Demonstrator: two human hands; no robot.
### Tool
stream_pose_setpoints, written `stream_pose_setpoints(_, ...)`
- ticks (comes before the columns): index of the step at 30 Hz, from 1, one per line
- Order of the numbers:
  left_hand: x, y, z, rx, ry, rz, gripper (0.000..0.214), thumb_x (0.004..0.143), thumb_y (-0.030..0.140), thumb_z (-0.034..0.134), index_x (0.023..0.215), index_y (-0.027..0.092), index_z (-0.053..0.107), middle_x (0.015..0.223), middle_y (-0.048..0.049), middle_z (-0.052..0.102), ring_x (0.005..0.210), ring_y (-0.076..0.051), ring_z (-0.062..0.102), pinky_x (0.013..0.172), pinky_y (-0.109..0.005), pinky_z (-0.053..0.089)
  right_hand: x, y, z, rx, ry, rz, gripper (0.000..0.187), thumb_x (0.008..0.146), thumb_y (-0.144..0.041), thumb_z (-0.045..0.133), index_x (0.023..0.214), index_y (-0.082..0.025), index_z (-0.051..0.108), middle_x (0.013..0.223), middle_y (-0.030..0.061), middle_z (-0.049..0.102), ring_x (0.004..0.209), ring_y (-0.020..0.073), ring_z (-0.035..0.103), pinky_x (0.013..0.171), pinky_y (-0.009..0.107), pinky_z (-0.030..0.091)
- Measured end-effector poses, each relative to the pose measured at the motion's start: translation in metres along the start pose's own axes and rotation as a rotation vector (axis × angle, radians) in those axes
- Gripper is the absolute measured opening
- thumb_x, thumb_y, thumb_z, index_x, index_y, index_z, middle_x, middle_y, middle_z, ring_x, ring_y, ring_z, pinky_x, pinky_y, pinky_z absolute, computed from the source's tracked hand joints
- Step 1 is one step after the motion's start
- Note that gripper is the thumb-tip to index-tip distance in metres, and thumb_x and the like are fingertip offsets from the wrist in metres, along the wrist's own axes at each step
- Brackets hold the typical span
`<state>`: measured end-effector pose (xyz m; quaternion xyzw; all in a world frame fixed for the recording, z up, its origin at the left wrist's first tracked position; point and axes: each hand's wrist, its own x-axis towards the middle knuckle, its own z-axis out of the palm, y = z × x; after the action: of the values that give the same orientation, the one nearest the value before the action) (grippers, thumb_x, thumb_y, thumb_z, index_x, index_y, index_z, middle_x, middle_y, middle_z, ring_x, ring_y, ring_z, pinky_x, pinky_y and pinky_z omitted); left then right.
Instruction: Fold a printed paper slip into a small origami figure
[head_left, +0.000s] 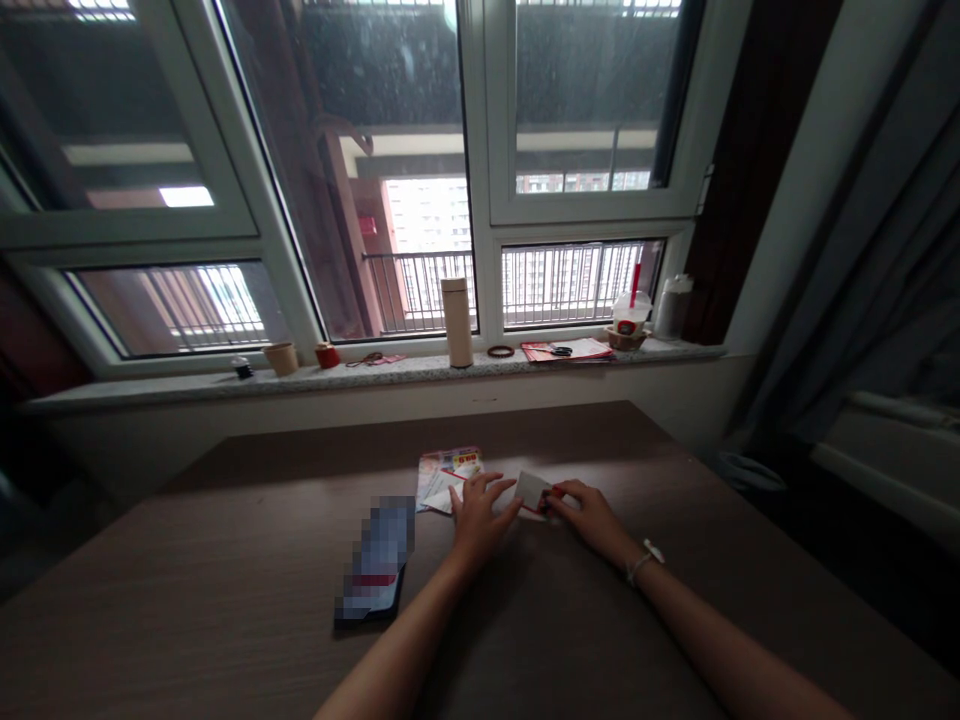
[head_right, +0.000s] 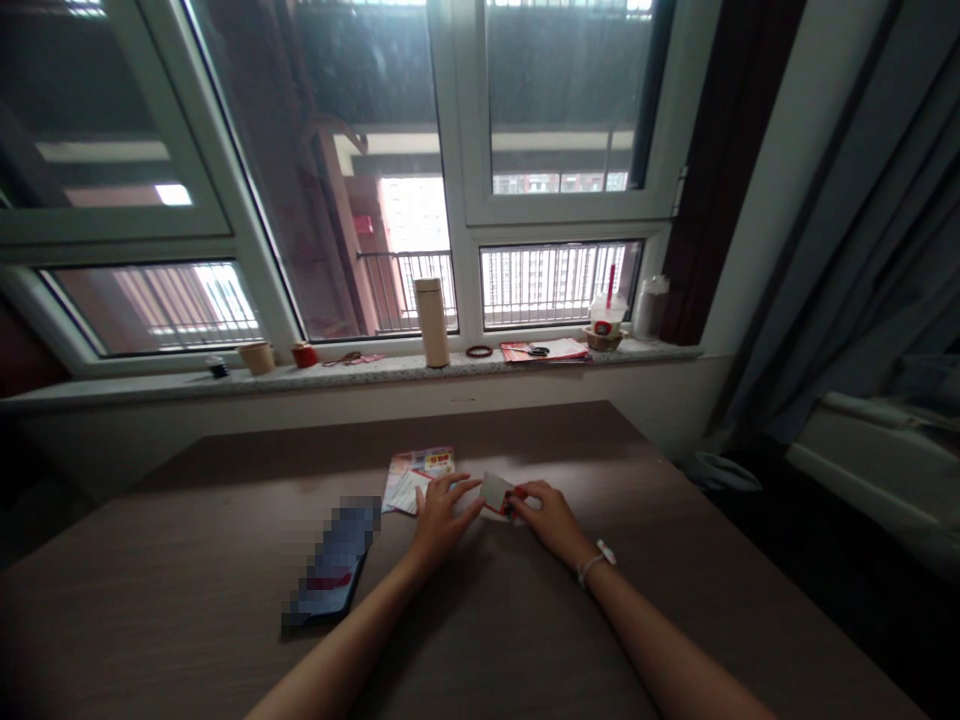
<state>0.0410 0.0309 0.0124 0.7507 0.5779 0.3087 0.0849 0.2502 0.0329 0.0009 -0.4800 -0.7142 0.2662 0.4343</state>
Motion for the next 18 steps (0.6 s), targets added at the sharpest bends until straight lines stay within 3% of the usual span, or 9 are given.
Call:
stream_pose_setpoints(5, 0.001, -0.003, 0.002, 0.047, -0.051, -0.008, 0.039, 0.082, 0.040, 0.064, 0.120, 0.038, 0.060, 0.132, -0.0006, 0.054, 0.127, -0.028, 0.040, 0.110, -0.067, 0.011, 0.000, 0.007, 0.011, 0.198, 0.019, 0.103, 0.035, 0.078, -0.035, 0.061, 0.109, -0.018, 0.061, 0.097, 0.0061, 0.067, 0.097, 0.0216, 0.062, 0.087, 0.033, 0.048)
stream_pose_setpoints(8, 0.001, -0.004, 0.004, 0.083, -0.110, 0.001, 0.044, 0.078, 0.039, 0.069, 0.121, 0.039, 0.060, 0.135, -0.0009, 0.051, 0.129, -0.030, 0.037, 0.109, -0.068, 0.009, -0.002, 0.009, 0.015, 0.052, 0.006, 0.083, 0.043, 0.078, -0.028, 0.060, 0.119, -0.020, 0.057, 0.104, 0.0067, 0.063, 0.100, 0.0207, 0.059, 0.091, 0.035, 0.047)
stream_pose_setpoints(12, 0.000, -0.003, 0.004, 0.113, -0.170, 0.012, 0.031, 0.077, 0.040, 0.070, 0.107, 0.041, 0.068, 0.135, -0.0004, 0.050, 0.131, -0.032, 0.035, 0.107, -0.072, 0.004, -0.005, 0.006, 0.016, -0.208, -0.048, -0.047, 0.029, 0.078, -0.024, 0.062, 0.107, -0.024, 0.068, 0.109, 0.0076, 0.060, 0.108, 0.0224, 0.050, 0.099, 0.038, 0.041)
stream_pose_setpoints(18, -0.002, -0.002, 0.005, 0.153, -0.165, -0.005, 0.021, 0.084, 0.043, 0.061, 0.104, 0.044, 0.069, 0.134, -0.0006, 0.052, 0.133, -0.033, 0.032, 0.103, -0.075, 0.002, -0.004, 0.002, 0.010, -0.251, -0.147, -0.115, 0.021, 0.083, -0.025, 0.059, 0.100, -0.025, 0.072, 0.109, 0.0065, 0.061, 0.109, 0.0219, 0.048, 0.100, 0.037, 0.039)
